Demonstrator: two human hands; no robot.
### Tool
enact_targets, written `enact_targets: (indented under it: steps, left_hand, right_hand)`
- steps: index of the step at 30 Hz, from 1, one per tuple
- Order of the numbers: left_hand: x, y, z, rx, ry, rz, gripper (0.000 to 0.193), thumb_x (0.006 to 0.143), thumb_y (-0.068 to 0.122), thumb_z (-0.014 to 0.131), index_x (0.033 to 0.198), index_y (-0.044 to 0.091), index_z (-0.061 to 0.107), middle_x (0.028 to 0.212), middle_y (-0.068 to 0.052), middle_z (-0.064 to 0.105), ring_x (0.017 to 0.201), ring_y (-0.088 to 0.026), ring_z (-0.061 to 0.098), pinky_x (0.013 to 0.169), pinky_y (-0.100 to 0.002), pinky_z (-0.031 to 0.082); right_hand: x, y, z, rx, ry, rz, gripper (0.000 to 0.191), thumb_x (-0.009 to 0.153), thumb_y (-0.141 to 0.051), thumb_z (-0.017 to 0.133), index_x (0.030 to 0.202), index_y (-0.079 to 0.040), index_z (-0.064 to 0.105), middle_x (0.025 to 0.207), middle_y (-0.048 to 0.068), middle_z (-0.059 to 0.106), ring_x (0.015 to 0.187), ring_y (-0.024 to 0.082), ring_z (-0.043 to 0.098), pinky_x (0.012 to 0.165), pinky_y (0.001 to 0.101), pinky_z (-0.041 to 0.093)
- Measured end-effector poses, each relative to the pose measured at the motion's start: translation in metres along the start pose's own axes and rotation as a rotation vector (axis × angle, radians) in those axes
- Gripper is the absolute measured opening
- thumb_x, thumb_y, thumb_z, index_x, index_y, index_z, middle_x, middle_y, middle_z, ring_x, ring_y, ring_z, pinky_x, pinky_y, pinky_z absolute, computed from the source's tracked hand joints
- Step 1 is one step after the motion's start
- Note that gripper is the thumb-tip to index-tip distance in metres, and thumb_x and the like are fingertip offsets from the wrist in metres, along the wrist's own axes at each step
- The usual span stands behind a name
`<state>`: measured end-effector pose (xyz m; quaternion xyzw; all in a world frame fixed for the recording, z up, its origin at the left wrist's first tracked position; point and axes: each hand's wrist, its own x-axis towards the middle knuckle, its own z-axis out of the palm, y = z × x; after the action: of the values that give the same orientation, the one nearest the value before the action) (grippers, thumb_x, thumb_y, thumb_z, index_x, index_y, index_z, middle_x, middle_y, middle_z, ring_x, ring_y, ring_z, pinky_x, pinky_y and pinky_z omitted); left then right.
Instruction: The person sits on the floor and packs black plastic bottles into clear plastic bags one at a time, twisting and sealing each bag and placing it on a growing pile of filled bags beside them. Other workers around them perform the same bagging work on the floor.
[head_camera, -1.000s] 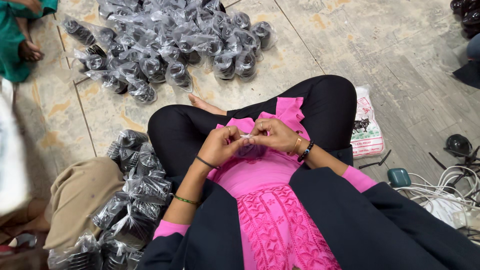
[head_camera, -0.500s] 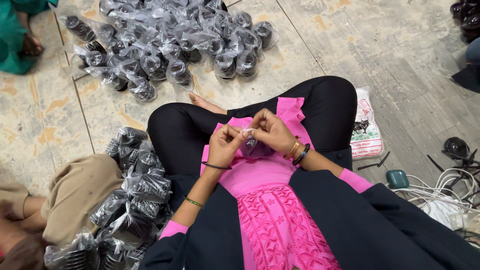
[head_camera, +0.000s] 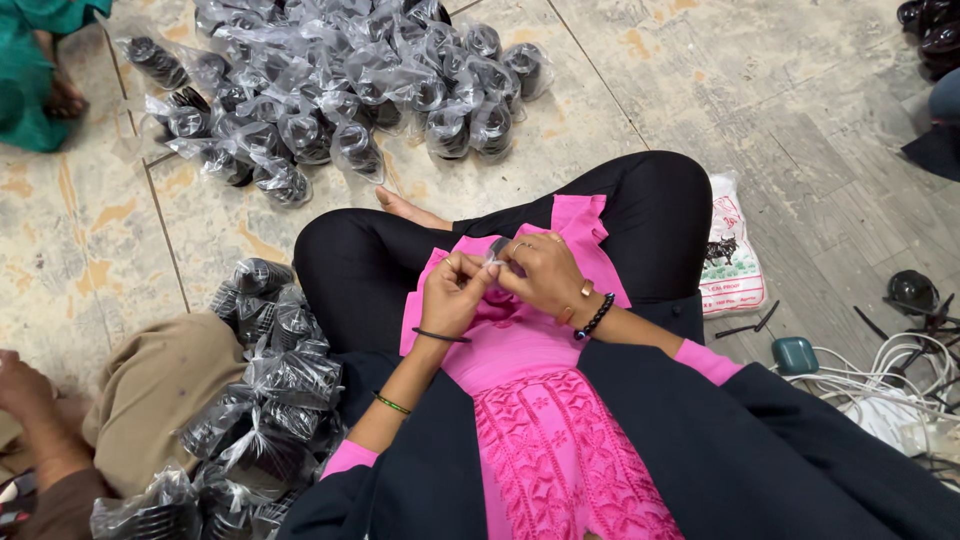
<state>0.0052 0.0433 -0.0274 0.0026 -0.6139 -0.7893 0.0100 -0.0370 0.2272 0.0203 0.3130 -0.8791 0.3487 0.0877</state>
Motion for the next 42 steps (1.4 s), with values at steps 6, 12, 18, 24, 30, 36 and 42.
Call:
enact_targets:
  steps: [6,12,18,24,30,36,42]
  left_hand:
    - [0.015,-0.006,-0.035,-0.166,-0.27,-0.279,0.022,0.095,0.008,0.076,0.08,0.007,0.06,0.087,-0.004,0.07,0.073,-0.006,0.061,0.065,-0.02,0.049]
    - [0.019,0.011,-0.03,0.154,-0.274,-0.22,0.025,0.094,0.011,0.08,0.08,0.007,0.06,0.077,-0.003,0.067,0.066,-0.008,0.055,0.058,-0.024,0.044]
    - [-0.009,0.051,0.02,1.024,0.04,0.732,0.017,0.089,0.005,0.075,0.084,0.004,0.06,0.094,-0.01,0.073,0.081,-0.029,0.066,0.073,-0.039,0.053]
    - [-0.006,0.042,0.015,0.757,-0.025,0.347,0.02,0.091,0.007,0.075,0.079,0.004,0.059,0.085,-0.008,0.073,0.069,-0.018,0.062,0.063,-0.032,0.05]
    - [0.017,-0.004,-0.021,-0.408,-0.146,-0.284,0.028,0.097,0.002,0.075,0.079,0.009,0.055,0.087,-0.006,0.067,0.065,-0.005,0.052,0.056,-0.021,0.041]
    - [0.018,-0.011,-0.02,-0.39,0.008,-0.312,0.022,0.092,0.002,0.071,0.078,0.01,0.057,0.093,-0.007,0.072,0.066,-0.007,0.057,0.059,-0.022,0.046]
    - [0.005,0.009,-0.013,0.523,0.177,0.373,0.023,0.093,0.012,0.078,0.081,0.008,0.059,0.101,-0.008,0.068,0.084,-0.012,0.057,0.069,-0.024,0.047]
  right_hand:
    - [0.003,-0.007,-0.017,0.148,0.187,-0.457,0.015,0.077,-0.011,0.073,0.088,-0.009,0.064,0.114,0.015,0.069,0.107,0.029,0.058,0.093,0.0399,0.038]
    - [-0.007,0.002,0.002,0.46,0.008,-0.195,0.004,0.089,-0.004,0.068,0.091,-0.006,0.065,0.096,0.006,0.071,0.093,0.02,0.068,0.092,0.0361,0.045]
    - [-0.008,0.023,0.021,0.691,0.025,0.044,0.004,0.093,-0.001,0.062,0.091,0.0,0.058,0.091,0.01,0.067,0.082,0.015,0.065,0.074,0.0306,0.055]
    - [-0.006,0.027,0.009,0.643,-0.135,0.042,0.005,0.093,-0.004,0.063,0.091,-0.001,0.06,0.092,0.008,0.071,0.083,0.014,0.069,0.077,0.0298,0.057]
    - [0.003,0.006,-0.009,0.376,0.123,-0.228,0.016,0.091,-0.01,0.075,0.103,-0.001,0.069,0.109,0.015,0.068,0.107,0.028,0.064,0.091,0.0365,0.052]
    - [0.0,-0.008,-0.011,0.543,0.01,-0.062,0.023,0.089,-0.01,0.076,0.107,0.002,0.068,0.097,0.011,0.069,0.09,0.023,0.068,0.081,0.0329,0.055]
    - [0.002,0.016,0.003,0.175,0.179,-0.115,0.006,0.094,-0.005,0.067,0.093,-0.001,0.063,0.089,0.012,0.066,0.083,0.03,0.064,0.078,0.042,0.047]
